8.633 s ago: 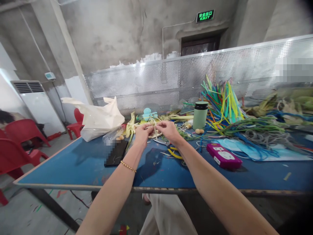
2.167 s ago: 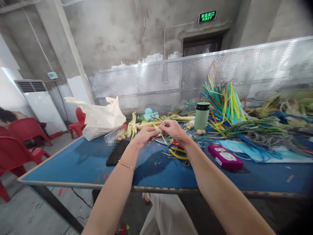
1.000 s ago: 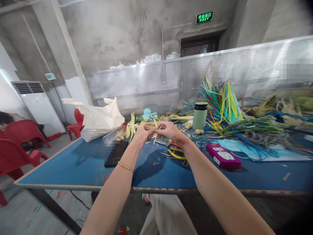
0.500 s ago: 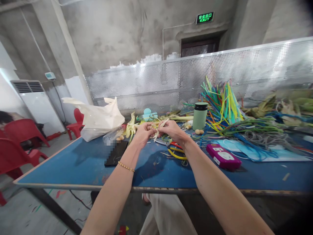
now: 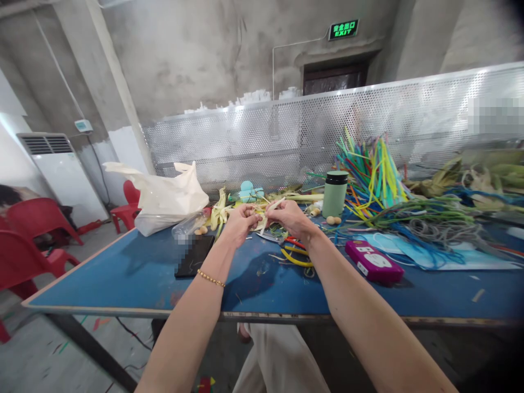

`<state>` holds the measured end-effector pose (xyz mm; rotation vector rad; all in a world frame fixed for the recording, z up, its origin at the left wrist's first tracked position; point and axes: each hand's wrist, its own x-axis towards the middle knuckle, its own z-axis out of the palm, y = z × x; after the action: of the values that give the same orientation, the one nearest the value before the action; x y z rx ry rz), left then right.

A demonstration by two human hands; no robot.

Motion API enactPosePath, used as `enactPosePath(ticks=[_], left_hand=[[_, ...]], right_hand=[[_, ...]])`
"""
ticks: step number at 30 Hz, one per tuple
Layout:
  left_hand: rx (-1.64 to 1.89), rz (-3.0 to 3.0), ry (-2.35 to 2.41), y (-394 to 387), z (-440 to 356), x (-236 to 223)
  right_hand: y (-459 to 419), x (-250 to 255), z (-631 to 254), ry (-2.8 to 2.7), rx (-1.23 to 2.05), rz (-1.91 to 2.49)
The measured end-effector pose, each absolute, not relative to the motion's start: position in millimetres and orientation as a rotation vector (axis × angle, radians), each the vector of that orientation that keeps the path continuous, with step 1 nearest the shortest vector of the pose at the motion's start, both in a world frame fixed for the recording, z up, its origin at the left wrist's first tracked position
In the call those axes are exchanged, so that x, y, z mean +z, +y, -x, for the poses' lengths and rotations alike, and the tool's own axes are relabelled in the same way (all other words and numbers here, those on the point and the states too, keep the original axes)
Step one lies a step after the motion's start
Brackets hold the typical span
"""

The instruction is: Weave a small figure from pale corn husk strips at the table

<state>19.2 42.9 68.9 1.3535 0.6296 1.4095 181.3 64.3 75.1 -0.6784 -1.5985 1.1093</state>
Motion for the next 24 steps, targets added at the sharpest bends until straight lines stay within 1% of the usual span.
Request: enactPosePath(ticks=[5,11,14,18,24], left_hand=[[1.365,-1.407,0.642,45,-17,67],[1.345,-1.542,0.863,40,-12,74],[1.285,-1.623,0.872,39,-11,74],[1.325,-1.673,0.898,43,-11,69],[1.317,-1.581,0.810,43,-11,68]], right_hand=[[59,77,-181,-1.617,1.104,0.672],[48,84,-181,-1.652,1.104,0.797],[46,85,-180,-1.650,1.115,0.803],[47,85,-179,-1.587,1.116,0.819],[49,83,-179,-1.615,1.056,0.800]])
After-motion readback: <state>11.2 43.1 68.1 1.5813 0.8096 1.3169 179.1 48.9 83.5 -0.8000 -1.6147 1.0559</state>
